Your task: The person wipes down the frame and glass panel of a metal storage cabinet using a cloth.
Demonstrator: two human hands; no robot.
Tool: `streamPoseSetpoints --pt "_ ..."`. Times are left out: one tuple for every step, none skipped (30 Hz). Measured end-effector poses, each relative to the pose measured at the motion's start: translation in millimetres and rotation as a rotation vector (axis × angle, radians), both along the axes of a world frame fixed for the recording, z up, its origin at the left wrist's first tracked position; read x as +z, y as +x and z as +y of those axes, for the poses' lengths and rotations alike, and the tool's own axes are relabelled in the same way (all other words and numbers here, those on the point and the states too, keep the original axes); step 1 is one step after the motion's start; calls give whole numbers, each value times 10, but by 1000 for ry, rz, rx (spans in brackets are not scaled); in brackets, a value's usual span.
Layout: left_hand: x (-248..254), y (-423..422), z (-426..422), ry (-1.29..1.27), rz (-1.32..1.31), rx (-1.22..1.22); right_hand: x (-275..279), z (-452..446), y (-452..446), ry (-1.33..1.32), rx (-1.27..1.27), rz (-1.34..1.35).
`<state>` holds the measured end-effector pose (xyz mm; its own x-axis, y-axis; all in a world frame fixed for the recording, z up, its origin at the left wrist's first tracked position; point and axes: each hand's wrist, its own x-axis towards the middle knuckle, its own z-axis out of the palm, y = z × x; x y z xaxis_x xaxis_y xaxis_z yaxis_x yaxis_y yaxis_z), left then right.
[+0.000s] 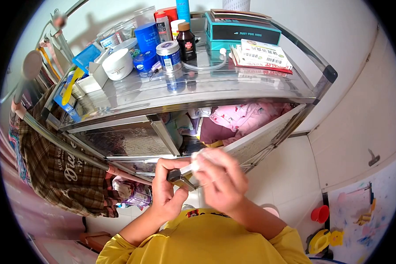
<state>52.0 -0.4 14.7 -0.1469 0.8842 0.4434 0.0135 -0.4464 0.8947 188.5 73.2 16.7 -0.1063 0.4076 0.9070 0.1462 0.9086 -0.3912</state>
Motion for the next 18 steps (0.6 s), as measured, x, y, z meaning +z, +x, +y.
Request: streamPoseSetpoints --pt "-25 -26 -5 12 47 16 -21 -34 -97 39 17 34" --pt "-41 -38 -11 25 95 32 -34 -29 -122 39 16 34" --pt "-34 -28 -20 24 94 32 -42 -13 -142 48 4 32" --pt "-14 -9 -30 -30 64 65 -39 4 -155 57 -7 30" --pt "-2 0 -36 -85 34 99 -22 25 -143 82 -31 17" --pt "1 0 -37 -86 35 102 -12 44 -109 81 -28 17" --pt "3 2 -36 -75 46 93 -6 63 -57 93 -37 -26" --pt "4 4 -33 -64 58 84 -2 84 -15 105 -46 -70" --pt "6 5 -23 -65 58 85 -9 121 3 82 -55 -34" --pt "10 3 -10 -52 31 57 -6 171 51 81 -54 -34" --pt "15 0 0 -38 4 30 2 226 111 65 -80 -24" --pt "19 -2 3 -38 3 34 6 251 138 50 -104 -13" --pt "25 -3 4 -43 18 31 15 231 136 21 -88 -9" --pt "30 -1 5 -48 34 26 30 212 137 21 -87 -9" --pt "33 13 9 -48 34 26 46 194 140 1 -77 -22" --pt "37 32 15 -36 9 41 53 181 139 -18 -68 -34" --pt "41 40 18 -23 -17 57 48 168 117 -16 -68 -35" --pt "38 31 16 -22 -18 58 37 146 69 -20 -33 -26"
